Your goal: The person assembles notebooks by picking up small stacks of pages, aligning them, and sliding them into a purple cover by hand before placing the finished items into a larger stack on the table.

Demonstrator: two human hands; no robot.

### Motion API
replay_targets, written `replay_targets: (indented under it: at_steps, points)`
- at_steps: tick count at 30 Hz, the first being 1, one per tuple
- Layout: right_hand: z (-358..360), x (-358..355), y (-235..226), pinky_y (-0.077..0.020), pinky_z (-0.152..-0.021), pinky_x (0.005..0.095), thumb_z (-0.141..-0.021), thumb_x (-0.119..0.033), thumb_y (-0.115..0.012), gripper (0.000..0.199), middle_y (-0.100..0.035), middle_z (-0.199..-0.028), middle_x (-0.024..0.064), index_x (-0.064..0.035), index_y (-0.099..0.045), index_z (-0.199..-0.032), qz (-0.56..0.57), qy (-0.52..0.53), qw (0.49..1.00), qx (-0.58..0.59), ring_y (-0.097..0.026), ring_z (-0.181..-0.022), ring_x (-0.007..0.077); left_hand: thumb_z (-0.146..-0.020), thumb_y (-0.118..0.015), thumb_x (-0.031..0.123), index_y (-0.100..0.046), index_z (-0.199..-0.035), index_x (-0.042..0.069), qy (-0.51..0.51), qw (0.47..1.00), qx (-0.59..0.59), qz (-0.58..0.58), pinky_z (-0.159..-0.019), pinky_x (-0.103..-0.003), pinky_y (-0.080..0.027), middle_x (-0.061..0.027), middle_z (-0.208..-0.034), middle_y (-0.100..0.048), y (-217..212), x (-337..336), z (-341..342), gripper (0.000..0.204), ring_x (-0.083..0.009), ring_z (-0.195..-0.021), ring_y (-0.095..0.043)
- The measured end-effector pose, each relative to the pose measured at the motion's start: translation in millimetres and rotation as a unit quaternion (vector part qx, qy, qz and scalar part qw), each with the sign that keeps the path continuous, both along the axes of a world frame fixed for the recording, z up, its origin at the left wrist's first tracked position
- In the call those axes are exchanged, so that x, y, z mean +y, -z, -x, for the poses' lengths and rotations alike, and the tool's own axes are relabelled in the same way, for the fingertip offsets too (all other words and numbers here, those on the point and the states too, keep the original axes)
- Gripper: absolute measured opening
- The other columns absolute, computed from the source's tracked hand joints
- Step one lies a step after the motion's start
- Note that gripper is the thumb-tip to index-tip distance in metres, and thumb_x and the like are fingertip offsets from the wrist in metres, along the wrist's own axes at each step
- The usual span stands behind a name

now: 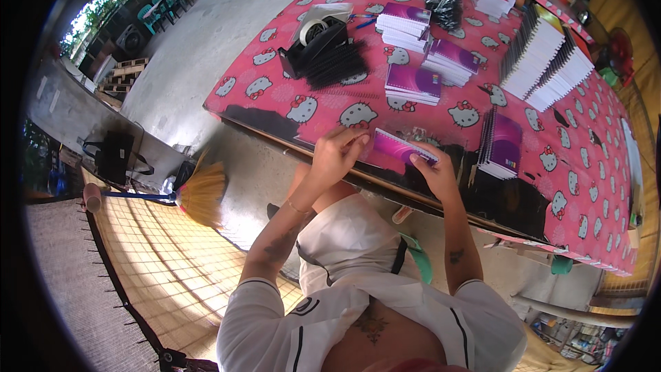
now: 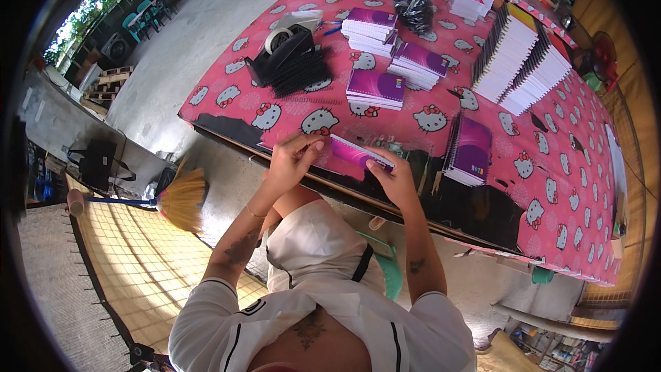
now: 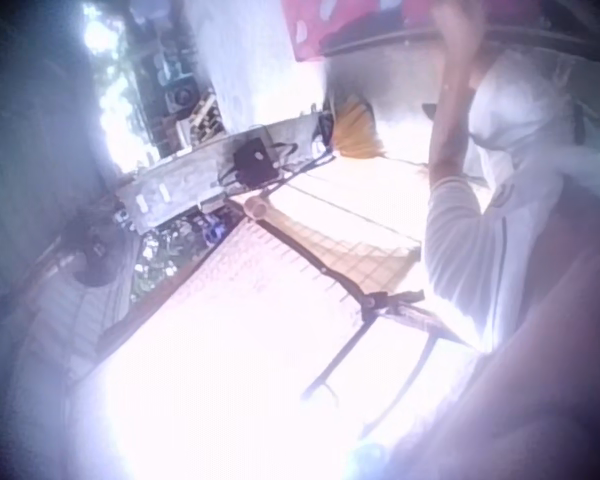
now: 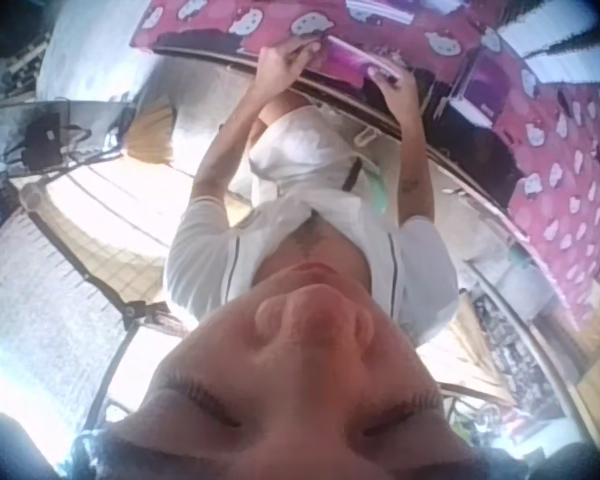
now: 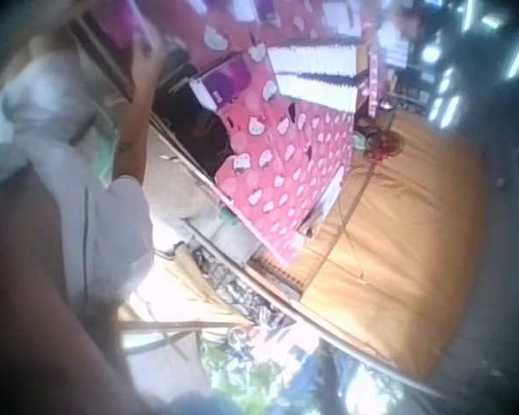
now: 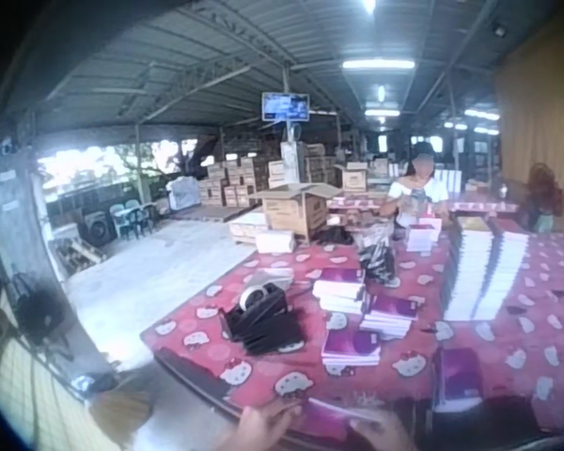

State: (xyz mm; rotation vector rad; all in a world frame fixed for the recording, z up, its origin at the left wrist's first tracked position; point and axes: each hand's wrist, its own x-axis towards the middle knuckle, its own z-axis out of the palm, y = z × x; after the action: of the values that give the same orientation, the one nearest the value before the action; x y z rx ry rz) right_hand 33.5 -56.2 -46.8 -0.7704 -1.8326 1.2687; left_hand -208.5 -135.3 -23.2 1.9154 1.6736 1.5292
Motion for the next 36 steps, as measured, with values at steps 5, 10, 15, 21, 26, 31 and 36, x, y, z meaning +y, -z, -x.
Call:
replay_targets:
  at_steps: [5,10,15,21,26,31,36]
  points:
    - [0,0,-1,-0.0487,-0.085,0.0269,-0.093,-0.009,-0.065,0.027,-0.07,-0.1,0.0087,0.0,-0.065,-0.118,0.006,0.0,1.0,-0.018,-0.062,-0.091,0.011,-0.09,-0.069,0.014,-0.073,-0.093,0.002,-0.032,0.996,0.03,0.084,-0.052,-0.037,-0.047,-0.0146,-0.073,-0.066,-3,6,7,0.014,-0.0287,-0.062,-0.065]
    - [-3,0,1,-0.0485,-0.086,0.0271,-0.094,-0.009,-0.064,0.026,-0.071,-0.103,0.0095,-0.0001,-0.066,-0.119,0.003,-0.01,1.0,-0.016,-0.062,-0.093,0.0118,-0.092,-0.068,0.018,-0.069,-0.099,-0.001,0.056,0.991,0.026,0.115,-0.063,-0.034,-0.049,-0.0151,-0.078,-0.064,-20,19,16,0.02,-0.0199,-0.067,-0.062]
    - [-7,-8,-3,-0.0479,-0.089,0.0278,-0.094,-0.007,-0.063,0.025,-0.071,-0.105,0.011,0.0009,-0.066,-0.117,-0.015,-0.018,1.0,-0.011,-0.063,-0.097,0.0138,-0.091,-0.069,0.016,-0.068,-0.107,0.002,0.166,0.979,0.088,0.073,-0.065,-0.035,-0.049,-0.0127,-0.082,-0.063,-36,17,24,0.021,-0.0237,-0.072,-0.062]
    - [-8,-12,-8,-0.0494,-0.086,0.0278,-0.095,-0.007,-0.062,0.025,-0.072,-0.106,0.0126,0.001,-0.066,-0.118,-0.029,-0.039,0.999,-0.001,-0.064,-0.096,0.0134,-0.092,-0.066,0.024,-0.065,-0.097,0.002,0.186,0.98,0.065,0.038,-0.063,-0.042,-0.047,-0.0166,-0.084,-0.058,-40,11,8,0.022,-0.0356,-0.072,-0.061]
    - [-9,-16,-9,-0.0498,-0.083,0.0266,-0.095,-0.007,-0.063,0.026,-0.072,-0.107,0.0114,-0.0007,-0.066,-0.12,-0.022,-0.045,0.999,0.01,-0.063,-0.092,0.0115,-0.093,-0.063,0.03,-0.064,-0.109,0.003,0.182,0.967,0.157,0.087,-0.073,-0.042,-0.047,-0.0135,-0.102,-0.059,-31,10,19,0.031,-0.0323,-0.089,-0.059]
    - [0,-30,-13,-0.0493,-0.082,0.0258,-0.095,-0.008,-0.064,0.028,-0.071,-0.104,0.0091,-0.0007,-0.065,-0.121,0.035,0.009,0.998,0.046,-0.06,-0.091,0.0091,-0.096,-0.051,0.047,-0.047,-0.138,0.0,-0.064,0.92,0.387,0.01,-0.105,-0.062,-0.026,-0.02,-0.143,-0.044,-31,-9,-29,0.064,-0.0393,-0.13,-0.041]
    - [3,-32,-13,-0.0487,-0.081,0.0245,-0.095,-0.01,-0.065,0.03,-0.069,-0.104,0.0039,0.0,-0.064,-0.123,0.041,0.003,0.997,0.064,-0.058,-0.09,0.0073,-0.093,-0.049,0.055,-0.035,-0.149,0.002,-0.116,0.918,0.38,-0.002,-0.109,-0.072,-0.01,-0.0205,-0.157,-0.028,13,-26,-38,0.078,-0.0386,-0.147,-0.023]
